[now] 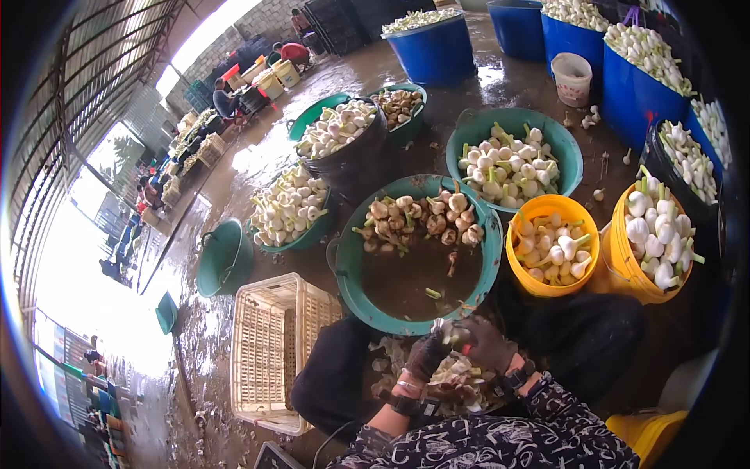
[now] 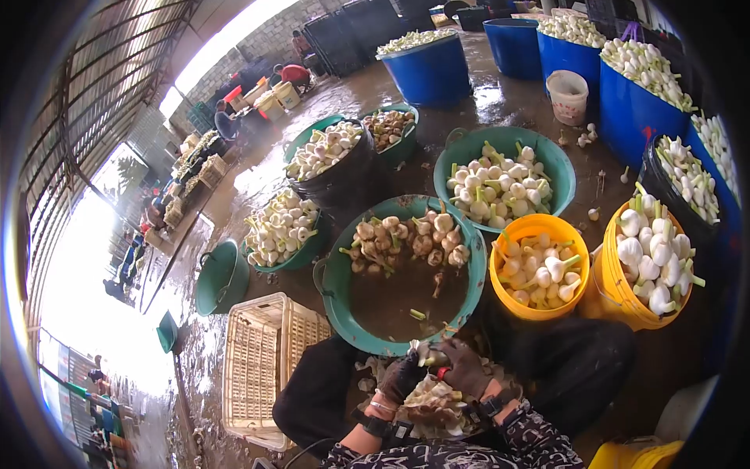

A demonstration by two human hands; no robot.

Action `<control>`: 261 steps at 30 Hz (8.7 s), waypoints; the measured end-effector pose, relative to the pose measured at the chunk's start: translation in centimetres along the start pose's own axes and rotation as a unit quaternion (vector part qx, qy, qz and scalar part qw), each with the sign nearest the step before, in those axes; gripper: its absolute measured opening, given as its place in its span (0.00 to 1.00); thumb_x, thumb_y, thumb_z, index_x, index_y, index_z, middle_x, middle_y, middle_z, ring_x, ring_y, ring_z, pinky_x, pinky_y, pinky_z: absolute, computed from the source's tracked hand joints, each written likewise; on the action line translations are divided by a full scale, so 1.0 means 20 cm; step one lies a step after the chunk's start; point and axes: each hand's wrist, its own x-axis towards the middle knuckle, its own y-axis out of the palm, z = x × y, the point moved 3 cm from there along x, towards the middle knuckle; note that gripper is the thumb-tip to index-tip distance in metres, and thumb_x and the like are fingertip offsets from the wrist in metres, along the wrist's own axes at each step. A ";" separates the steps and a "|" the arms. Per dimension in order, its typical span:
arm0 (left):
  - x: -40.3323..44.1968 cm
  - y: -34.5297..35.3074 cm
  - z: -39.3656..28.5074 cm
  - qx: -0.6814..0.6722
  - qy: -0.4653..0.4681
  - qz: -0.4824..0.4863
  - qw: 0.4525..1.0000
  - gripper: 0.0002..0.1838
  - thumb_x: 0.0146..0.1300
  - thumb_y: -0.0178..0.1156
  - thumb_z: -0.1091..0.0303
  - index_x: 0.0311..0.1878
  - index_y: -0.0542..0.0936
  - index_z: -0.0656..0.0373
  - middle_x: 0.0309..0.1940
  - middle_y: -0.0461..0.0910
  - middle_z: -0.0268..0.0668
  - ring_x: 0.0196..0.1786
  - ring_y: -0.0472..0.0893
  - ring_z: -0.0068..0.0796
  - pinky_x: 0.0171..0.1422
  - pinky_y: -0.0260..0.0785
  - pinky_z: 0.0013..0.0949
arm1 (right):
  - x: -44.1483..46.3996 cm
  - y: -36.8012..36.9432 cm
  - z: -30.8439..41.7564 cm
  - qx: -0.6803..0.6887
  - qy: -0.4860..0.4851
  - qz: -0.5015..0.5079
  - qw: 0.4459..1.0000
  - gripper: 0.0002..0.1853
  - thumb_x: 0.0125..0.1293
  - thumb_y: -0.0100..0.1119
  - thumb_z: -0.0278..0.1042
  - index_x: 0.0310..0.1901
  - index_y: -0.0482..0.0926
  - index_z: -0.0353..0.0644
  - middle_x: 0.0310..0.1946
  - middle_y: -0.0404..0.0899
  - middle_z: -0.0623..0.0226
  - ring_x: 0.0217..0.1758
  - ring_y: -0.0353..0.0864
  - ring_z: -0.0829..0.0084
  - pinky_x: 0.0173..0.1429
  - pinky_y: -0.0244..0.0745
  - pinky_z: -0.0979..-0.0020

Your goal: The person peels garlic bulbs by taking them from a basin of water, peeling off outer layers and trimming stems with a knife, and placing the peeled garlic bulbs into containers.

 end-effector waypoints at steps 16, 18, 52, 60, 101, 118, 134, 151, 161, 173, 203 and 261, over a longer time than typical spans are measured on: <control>-0.35 0.19 -0.27 0.637 -0.037 0.243 0.731 0.20 0.57 0.64 0.55 0.41 0.79 0.64 0.30 0.81 0.42 0.34 0.77 0.22 0.39 0.69 0.28 | 0.04 -0.07 -0.34 0.567 0.281 -0.111 0.766 0.15 0.69 0.45 0.46 0.39 0.76 0.44 0.35 0.78 0.76 0.36 0.75 0.81 0.35 0.73 0.78; -0.34 0.16 -0.28 0.684 -0.013 0.203 0.701 0.21 0.55 0.64 0.54 0.42 0.79 0.64 0.31 0.81 0.44 0.34 0.79 0.26 0.40 0.69 0.30 | 0.02 -0.08 -0.34 0.592 0.237 -0.023 0.770 0.15 0.70 0.44 0.45 0.40 0.76 0.45 0.38 0.79 0.76 0.37 0.76 0.81 0.35 0.73 0.77; 0.24 0.39 -0.49 0.305 -0.017 0.160 0.939 0.22 0.53 0.68 0.66 0.50 0.77 0.65 0.38 0.81 0.35 0.41 0.78 0.21 0.47 0.72 0.26 | 0.16 -0.11 -0.19 0.076 0.142 0.003 0.987 0.19 0.67 0.49 0.46 0.50 0.73 0.40 0.37 0.78 0.66 0.38 0.79 0.74 0.39 0.76 0.72; 0.01 0.34 -0.40 0.313 0.121 0.097 0.937 0.31 0.51 0.70 0.68 0.57 0.69 0.66 0.47 0.77 0.42 0.50 0.76 0.28 0.56 0.70 0.32 | 0.04 -0.08 -0.19 -0.064 0.131 -0.139 0.980 0.12 0.64 0.52 0.41 0.40 0.78 0.43 0.31 0.78 0.51 0.33 0.78 0.60 0.38 0.71 0.64; -0.13 0.20 -0.34 0.363 0.116 0.001 0.924 0.14 0.61 0.60 0.67 0.47 0.78 0.65 0.35 0.81 0.35 0.35 0.78 0.22 0.38 0.71 0.28 | 0.04 -0.03 -0.01 0.414 0.171 0.032 0.894 0.24 0.51 0.66 0.29 0.51 0.71 0.37 0.43 0.75 0.68 0.45 0.75 0.77 0.49 0.73 0.74; -0.15 0.40 -0.40 0.517 0.287 0.006 0.807 0.25 0.46 0.70 0.65 0.49 0.77 0.60 0.45 0.76 0.44 0.41 0.80 0.35 0.44 0.72 0.32 | 0.05 -0.07 -0.09 0.046 0.104 -0.089 0.990 0.12 0.59 0.61 0.39 0.31 0.76 0.36 0.24 0.76 0.65 0.28 0.71 0.78 0.36 0.70 0.72; -0.16 0.37 -0.34 0.361 0.183 0.021 0.914 0.39 0.40 0.76 0.64 0.55 0.68 0.67 0.42 0.77 0.40 0.46 0.77 0.33 0.53 0.70 0.34 | -0.05 0.02 -0.05 0.443 0.335 0.050 0.830 0.19 0.68 0.47 0.47 0.47 0.72 0.39 0.31 0.75 0.68 0.31 0.75 0.76 0.36 0.74 0.75; -0.15 0.20 -0.24 -0.031 -0.097 0.025 0.995 0.11 0.62 0.58 0.68 0.44 0.78 0.64 0.38 0.80 0.41 0.36 0.80 0.25 0.42 0.74 0.33 | 0.03 -0.05 -0.04 0.244 0.149 0.148 0.947 0.23 0.53 0.65 0.32 0.51 0.73 0.35 0.43 0.77 0.69 0.45 0.73 0.79 0.53 0.69 0.76; -0.23 0.24 -0.29 0.106 0.120 -0.019 0.987 0.07 0.67 0.53 0.66 0.40 0.77 0.58 0.26 0.71 0.24 0.26 0.66 0.11 0.28 0.59 0.20 | -0.03 0.03 -0.22 0.648 0.242 0.024 0.722 0.16 0.65 0.46 0.33 0.52 0.71 0.34 0.45 0.77 0.55 0.44 0.80 0.63 0.52 0.76 0.60; -0.23 0.19 -0.43 0.552 0.340 0.010 0.761 0.13 0.56 0.63 0.69 0.43 0.77 0.62 0.34 0.79 0.44 0.33 0.78 0.38 0.38 0.70 0.33 | 0.04 -0.06 -0.05 0.276 0.180 0.116 0.937 0.14 0.61 0.56 0.34 0.46 0.77 0.34 0.41 0.78 0.68 0.44 0.74 0.82 0.50 0.69 0.77; -0.32 0.42 -0.37 0.579 0.178 0.167 0.778 0.08 0.55 0.62 0.67 0.36 0.77 0.59 0.31 0.77 0.45 0.34 0.77 0.47 0.37 0.69 0.38 | -0.02 -0.05 -0.24 -0.077 0.043 -0.048 0.995 0.09 0.62 0.52 0.33 0.37 0.79 0.38 0.30 0.80 0.68 0.33 0.78 0.77 0.39 0.72 0.73; 0.21 0.16 -0.38 0.603 0.034 0.079 0.793 0.23 0.55 0.59 0.48 0.47 0.79 0.56 0.37 0.82 0.45 0.43 0.80 0.46 0.47 0.71 0.41 | 0.61 -1.54 -0.23 -0.499 0.256 0.225 0.797 0.25 0.49 0.58 0.56 0.36 0.82 0.42 0.36 0.81 0.53 0.43 0.78 0.55 0.44 0.71 0.61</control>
